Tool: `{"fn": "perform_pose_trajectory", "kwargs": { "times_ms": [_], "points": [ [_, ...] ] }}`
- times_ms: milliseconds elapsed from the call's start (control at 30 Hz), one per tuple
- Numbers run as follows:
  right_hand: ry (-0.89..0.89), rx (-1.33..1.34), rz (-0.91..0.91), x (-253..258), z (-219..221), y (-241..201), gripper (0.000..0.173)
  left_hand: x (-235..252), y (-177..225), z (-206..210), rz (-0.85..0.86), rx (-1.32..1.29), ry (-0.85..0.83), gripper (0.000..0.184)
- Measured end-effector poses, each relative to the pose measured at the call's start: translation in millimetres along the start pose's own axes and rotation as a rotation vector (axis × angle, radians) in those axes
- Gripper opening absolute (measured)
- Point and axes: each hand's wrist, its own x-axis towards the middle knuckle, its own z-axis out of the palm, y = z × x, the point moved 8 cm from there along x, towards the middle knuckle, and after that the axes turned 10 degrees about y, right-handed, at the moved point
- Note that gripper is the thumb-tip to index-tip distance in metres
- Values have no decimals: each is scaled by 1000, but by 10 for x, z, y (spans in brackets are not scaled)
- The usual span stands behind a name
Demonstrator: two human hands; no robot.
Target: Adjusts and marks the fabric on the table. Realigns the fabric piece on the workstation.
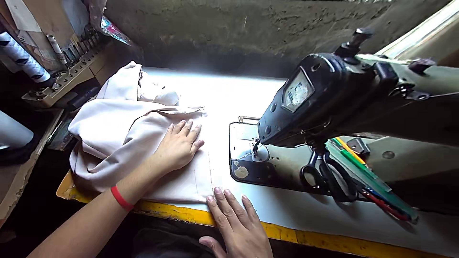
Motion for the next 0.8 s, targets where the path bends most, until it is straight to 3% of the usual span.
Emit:
{"fn": "perform_pose_trajectory", "kwargs": {
  "times_ms": [200,300,600,800],
  "points": [
    [67,11,27,-8,-30,12,76,465,-191,91,-5,78,73,62],
    [144,65,90,-9,-96,39,73,454,-162,93,42,59,147,62],
    [215,77,115,-25,-107,56,67,257,111,71,201,-2,110,68],
    [251,125,168,-36,-131,90,60,300,42,92,102,53,102,72]
  ]
}}
